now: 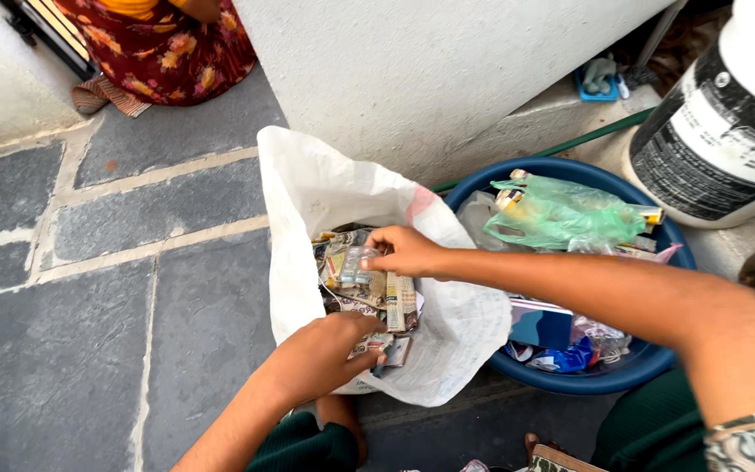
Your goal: The person sorts through various items in a white bag and a blue bin, picking up and examining medicine blister packs and plastic scraps by hand.
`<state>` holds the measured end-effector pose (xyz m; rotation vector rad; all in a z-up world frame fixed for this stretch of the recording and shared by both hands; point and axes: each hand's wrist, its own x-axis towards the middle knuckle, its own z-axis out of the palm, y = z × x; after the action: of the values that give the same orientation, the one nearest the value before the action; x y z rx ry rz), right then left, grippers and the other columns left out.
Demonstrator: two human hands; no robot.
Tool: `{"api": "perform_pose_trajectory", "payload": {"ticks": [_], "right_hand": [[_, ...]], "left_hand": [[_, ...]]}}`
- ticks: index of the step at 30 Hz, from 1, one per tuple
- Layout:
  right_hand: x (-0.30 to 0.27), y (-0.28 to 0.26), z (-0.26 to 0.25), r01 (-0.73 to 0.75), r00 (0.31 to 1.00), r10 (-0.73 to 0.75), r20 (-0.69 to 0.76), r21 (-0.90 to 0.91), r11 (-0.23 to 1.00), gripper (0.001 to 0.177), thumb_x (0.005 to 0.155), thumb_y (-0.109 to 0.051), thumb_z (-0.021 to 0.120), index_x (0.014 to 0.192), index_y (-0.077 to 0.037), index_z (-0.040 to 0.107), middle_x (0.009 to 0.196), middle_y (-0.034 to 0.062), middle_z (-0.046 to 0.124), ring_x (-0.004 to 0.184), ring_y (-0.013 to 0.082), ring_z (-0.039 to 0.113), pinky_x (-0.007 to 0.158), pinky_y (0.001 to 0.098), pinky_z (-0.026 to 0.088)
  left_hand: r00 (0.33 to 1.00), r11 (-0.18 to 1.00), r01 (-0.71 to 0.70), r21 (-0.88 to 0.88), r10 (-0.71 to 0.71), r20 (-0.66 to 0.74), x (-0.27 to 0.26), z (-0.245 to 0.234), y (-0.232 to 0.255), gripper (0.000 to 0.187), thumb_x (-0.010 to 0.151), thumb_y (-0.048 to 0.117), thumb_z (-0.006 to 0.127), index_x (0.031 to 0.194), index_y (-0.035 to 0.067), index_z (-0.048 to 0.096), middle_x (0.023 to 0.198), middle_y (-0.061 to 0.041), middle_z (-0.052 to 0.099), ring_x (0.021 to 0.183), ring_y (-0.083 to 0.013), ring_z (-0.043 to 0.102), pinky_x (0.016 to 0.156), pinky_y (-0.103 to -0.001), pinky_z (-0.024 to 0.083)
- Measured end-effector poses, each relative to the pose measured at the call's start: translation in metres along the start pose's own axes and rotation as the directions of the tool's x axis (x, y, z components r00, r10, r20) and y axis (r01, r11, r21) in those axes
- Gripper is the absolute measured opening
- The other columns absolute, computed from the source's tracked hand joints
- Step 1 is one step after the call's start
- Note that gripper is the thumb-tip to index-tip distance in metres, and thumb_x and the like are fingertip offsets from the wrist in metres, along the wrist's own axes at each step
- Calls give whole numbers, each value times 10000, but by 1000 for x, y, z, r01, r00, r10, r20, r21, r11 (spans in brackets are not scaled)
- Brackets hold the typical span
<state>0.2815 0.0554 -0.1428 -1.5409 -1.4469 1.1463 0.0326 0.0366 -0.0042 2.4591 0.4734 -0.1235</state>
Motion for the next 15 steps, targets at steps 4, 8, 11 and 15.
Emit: {"api": "perform_pose_trajectory", "payload": {"ticks": [4, 8, 11, 15], "right_hand": [[-87, -64, -72, -202, 979, 202, 12, 96, 975, 231, 897, -317, 730, 988, -106, 701, 830, -28, 655, 732, 74, 609, 613, 271, 509], [-159, -103, -108, -245, 966, 254, -42, 159, 956, 217, 908, -290, 724, 959, -81, 700, 831, -26, 652, 752, 85, 610, 658, 271, 517], [-193, -112, -117, -259, 957, 281, -71, 228, 939, 208, 912, -275, 718, 967, -78, 678, 832, -18, 661, 764, 87, 629, 674, 272, 521], [-211, -115, -119, -217, 966, 246, -78, 271, 938, 224, 915, -279, 727, 999, -74, 691, 824, -9, 647, 753, 90, 603, 684, 266, 512]], "left_hand": [[989, 989, 128, -77, -134, -69, 17, -14, 27, 351, 886, 311, 713, 1182, 121, 721, 1105, -116, 754, 928, -305, 746, 838, -402, 583], [946, 979, -28, -203, -40, -322, 33, -21, 43, 364, 900, 258, 704, 1204, 61, 676, 1062, -131, 770, 941, -265, 763, 781, -389, 607], [937, 961, -39, -273, -59, -345, 48, -20, 55, 405, 898, 271, 708, 1240, 62, 648, 1044, -124, 770, 905, -245, 768, 757, -376, 609], [948, 895, -109, -433, -38, -317, 66, -15, 68, 342, 914, 263, 711, 1180, 49, 693, 970, -93, 798, 833, -179, 773, 715, -329, 594]]}}
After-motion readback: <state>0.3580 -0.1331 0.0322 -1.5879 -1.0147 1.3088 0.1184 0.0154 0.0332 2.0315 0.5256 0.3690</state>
